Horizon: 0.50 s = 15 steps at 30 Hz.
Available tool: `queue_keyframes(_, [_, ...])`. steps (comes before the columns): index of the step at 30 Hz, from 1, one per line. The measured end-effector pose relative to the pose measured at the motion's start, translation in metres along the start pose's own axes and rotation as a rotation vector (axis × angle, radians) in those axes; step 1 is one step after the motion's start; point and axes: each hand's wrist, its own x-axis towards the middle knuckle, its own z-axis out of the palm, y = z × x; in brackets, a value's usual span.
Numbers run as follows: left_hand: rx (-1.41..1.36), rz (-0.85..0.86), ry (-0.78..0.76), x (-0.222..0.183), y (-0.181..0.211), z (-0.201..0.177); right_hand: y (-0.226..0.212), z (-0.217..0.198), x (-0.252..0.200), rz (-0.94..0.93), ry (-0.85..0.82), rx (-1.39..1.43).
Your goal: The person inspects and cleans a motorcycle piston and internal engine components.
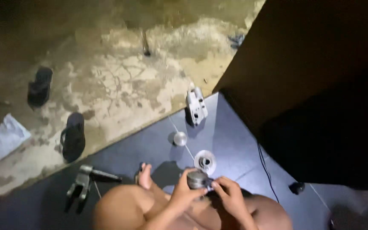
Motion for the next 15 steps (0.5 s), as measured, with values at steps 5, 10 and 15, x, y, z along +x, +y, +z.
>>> queue_keyframes(5, [0.270, 0.169, 0.078, 0.018, -0.028, -0.006, 0.059, 0.016, 0.007, -0.183, 0.062, 0.055])
queue_keyframes(10, [0.217, 0.094, 0.124, -0.001, -0.056, -0.011, 0.020, 0.009, -0.011, 0.055, 0.027, 0.016])
queue_keyframes(15, [0.300, 0.024, 0.133, -0.003, -0.042, -0.016, 0.036, 0.016, -0.010, -0.125, -0.041, 0.001])
